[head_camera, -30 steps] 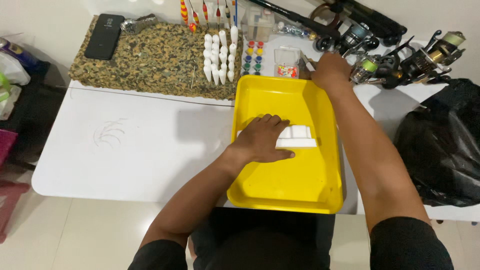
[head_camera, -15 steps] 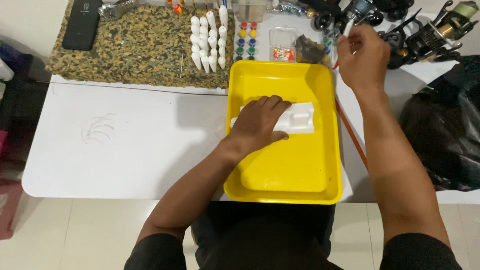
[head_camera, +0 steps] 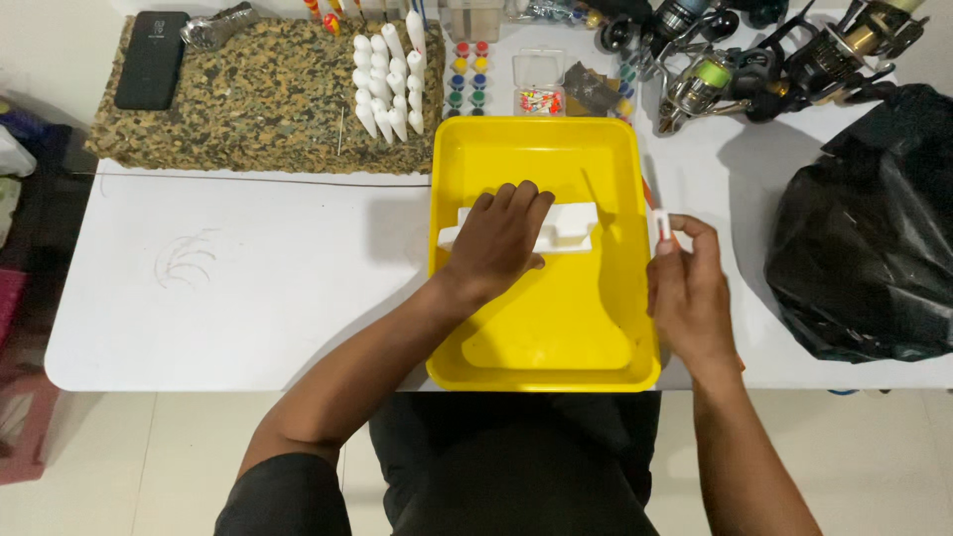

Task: The person uses a utility knife to cut a white foam block into smaller pieces on a yellow tray. They repeatedly slice the foam into cubes and place them in the tray.

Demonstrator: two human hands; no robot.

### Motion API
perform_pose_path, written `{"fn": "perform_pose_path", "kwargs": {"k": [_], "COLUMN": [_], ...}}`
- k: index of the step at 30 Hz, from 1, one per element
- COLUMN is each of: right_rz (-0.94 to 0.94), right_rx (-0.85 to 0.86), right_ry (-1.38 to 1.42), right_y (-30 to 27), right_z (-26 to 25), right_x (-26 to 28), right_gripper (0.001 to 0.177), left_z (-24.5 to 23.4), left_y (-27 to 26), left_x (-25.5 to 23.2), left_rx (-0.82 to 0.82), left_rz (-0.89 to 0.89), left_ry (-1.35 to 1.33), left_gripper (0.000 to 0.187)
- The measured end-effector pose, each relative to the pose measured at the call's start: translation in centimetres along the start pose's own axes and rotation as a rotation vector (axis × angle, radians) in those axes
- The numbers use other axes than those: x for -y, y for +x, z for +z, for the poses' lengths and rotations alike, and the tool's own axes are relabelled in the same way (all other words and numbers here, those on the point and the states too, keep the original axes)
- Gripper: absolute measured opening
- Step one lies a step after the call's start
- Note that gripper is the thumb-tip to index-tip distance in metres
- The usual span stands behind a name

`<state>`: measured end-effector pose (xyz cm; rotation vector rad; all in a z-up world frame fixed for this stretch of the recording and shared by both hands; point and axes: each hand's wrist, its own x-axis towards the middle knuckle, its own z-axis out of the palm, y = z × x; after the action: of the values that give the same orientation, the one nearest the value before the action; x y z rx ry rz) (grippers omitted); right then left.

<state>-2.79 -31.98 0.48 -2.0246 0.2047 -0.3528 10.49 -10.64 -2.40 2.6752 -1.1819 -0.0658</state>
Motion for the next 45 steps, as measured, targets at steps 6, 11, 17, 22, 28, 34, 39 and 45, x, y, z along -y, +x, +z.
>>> {"fn": "perform_pose_path", "kwargs": {"k": [6, 11, 17, 22, 28, 34, 39, 45], "right_rz": [0.067, 0.072, 0.061, 0.069, 0.138, 0.157, 0.169, 0.179], "right_rx": [0.153, 0.121, 0.159, 0.165, 0.214, 0.239, 0.249, 0.284], "right_ry": [-0.298, -0.448, -0.624, -0.708, -0.734, -0.716, -0.742, -0.775], "right_y": [-4.2, -4.6, -4.1, -3.3, -2.9, -2.6, -2.4, -2.3], "right_z": [1.5, 2.1, 3.3, 4.3, 5.1, 5.0, 5.1, 5.1], "right_x": [4.8, 3.8, 4.0, 4.3, 5.1, 6.4, 6.0, 6.7], "right_gripper": [0.043, 0.039, 0.038, 0.04, 0.041, 0.044, 0.046, 0.047], "left_z": [-1.4, -1.3, -2.3, -1.9, -2.3, -2.5, -2.6, -2.2], "left_y": [-0.4, -0.2, 0.0, 0.4, 0.3, 0.3, 0.5, 0.6], "left_x": [-1.4, -1.0, -0.8, -0.3, -0.3, -0.3, -0.2, -0.1], "left_rx": [0.008, 0.005, -0.006, -0.005, 0.0, -0.01, 0.029, 0.013], "left_rz": [-0.047, -0.044, -0.064, -0.096, -0.087, -0.088, -0.091, -0.081], "left_ry": [-0.029, -0.063, -0.219, -0.316, -0.374, -0.373, -0.38, -0.371], "left_gripper": [0.075, 0.069, 0.056, 0.05, 0.048, 0.048, 0.049, 0.048]}}
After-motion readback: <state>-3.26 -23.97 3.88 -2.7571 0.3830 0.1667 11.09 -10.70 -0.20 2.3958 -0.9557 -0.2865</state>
